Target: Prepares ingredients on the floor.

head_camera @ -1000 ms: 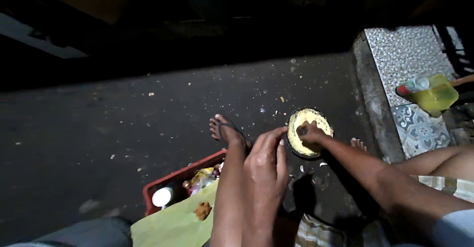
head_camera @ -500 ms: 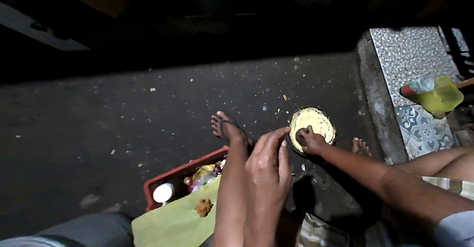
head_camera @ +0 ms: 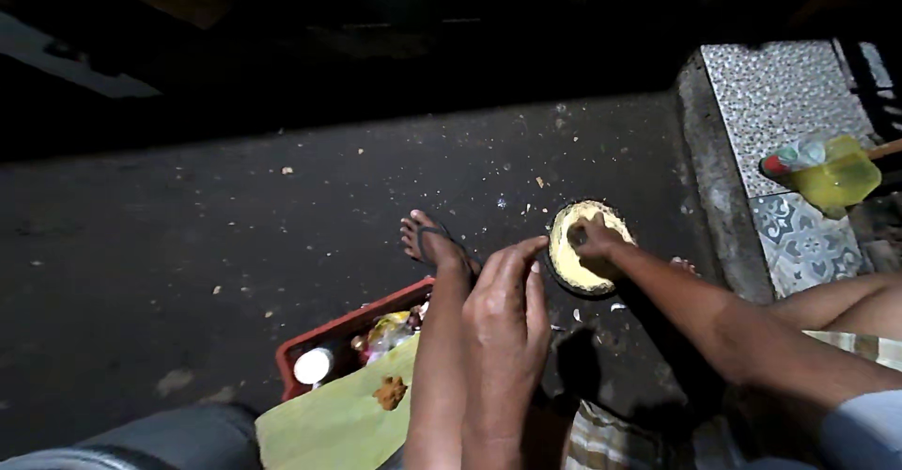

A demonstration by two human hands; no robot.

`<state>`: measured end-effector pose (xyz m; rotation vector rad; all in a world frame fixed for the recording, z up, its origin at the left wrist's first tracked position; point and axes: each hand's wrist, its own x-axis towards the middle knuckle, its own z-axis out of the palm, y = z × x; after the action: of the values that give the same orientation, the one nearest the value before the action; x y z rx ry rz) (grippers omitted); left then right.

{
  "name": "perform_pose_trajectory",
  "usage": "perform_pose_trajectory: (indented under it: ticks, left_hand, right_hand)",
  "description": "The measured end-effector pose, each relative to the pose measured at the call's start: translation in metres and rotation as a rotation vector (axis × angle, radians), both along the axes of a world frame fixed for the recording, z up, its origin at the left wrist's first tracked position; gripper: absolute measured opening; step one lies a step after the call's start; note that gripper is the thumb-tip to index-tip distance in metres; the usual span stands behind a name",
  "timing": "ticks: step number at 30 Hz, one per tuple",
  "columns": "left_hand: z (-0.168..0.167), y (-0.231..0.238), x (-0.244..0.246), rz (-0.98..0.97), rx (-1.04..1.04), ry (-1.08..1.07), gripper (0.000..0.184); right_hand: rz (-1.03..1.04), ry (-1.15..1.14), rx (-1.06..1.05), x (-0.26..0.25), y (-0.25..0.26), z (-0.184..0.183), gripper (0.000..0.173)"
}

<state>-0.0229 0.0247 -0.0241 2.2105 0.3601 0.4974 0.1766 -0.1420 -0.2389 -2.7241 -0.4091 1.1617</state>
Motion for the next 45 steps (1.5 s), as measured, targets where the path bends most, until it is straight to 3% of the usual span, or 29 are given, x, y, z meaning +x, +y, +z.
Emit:
perform_pose_trajectory:
  ticks: [3,5,8,11,14,18,19,21,25,26,29,32,34,39,41,45]
  left_hand:
    - [0.002,-0.001,0.001,-0.009,0.022,0.002,0.029]
    - [0.002,0.000,0.002,-0.002,0.029,0.009,0.028]
    - [-0.001,-0.003,0.000,-0.010,0.030,0.032,0.028]
    - [-0.002,-0.002,0.004,0.002,0.028,0.013,0.029]
    - [-0.003,-0.002,0.006,0.002,0.015,0.008,0.028]
    - [-0.003,-0.001,0.004,0.002,0.004,-0.002,0.028]
    - [-0.002,-0.001,0.003,0.005,0.004,0.001,0.028]
    - [-0.001,0.000,0.002,0.010,0.008,0.016,0.027]
    - [-0.001,-0.003,0.004,-0.011,0.002,0.003,0.027]
    - [-0.001,-0.003,0.005,-0.016,-0.001,-0.008,0.027]
    - [-0.001,0.000,0.003,-0.013,-0.001,-0.003,0.027]
    - [0.001,0.002,0.001,0.006,-0.001,-0.020,0.028]
    - [0.003,0.002,-0.001,0.011,-0.008,-0.035,0.026]
    - [0.002,-0.002,0.002,-0.016,-0.023,-0.031,0.026]
    - [0.003,-0.001,0.004,-0.011,-0.017,-0.035,0.026]
    - [0.003,-0.002,0.001,0.005,-0.026,-0.034,0.026]
  right_hand:
    - [0.174,0.009,-0.047,-0.047,-0.028,-0.011,0.069]
    - [0.200,-0.031,-0.016,-0.047,-0.036,-0.013,0.066]
    - [-0.117,-0.018,0.052,-0.032,-0.022,-0.007,0.064]
    - [-0.417,0.076,0.185,-0.001,0.002,-0.007,0.074]
    - [-0.268,0.059,0.146,-0.003,0.021,-0.005,0.072]
    - [0.218,-0.033,-0.005,-0.038,0.007,-0.009,0.064]
    - [0.261,-0.051,-0.016,-0.040,0.000,-0.011,0.063]
    - [0.195,-0.088,-0.026,-0.036,-0.005,-0.014,0.060]
    - [-0.255,-0.022,0.049,-0.025,0.025,-0.006,0.072]
    - [-0.288,0.010,0.050,-0.024,0.033,-0.003,0.074]
    - [-0.019,0.034,0.011,-0.044,0.038,0.001,0.069]
    - [0.281,-0.008,-0.033,-0.057,0.011,-0.006,0.067]
    - [0.256,-0.065,-0.027,-0.052,-0.002,-0.014,0.062]
    - [-0.229,-0.011,-0.004,-0.039,0.033,-0.001,0.076]
    - [-0.157,0.031,-0.012,-0.042,0.042,0.006,0.074]
    - [0.281,0.036,-0.048,-0.065,0.007,0.000,0.067]
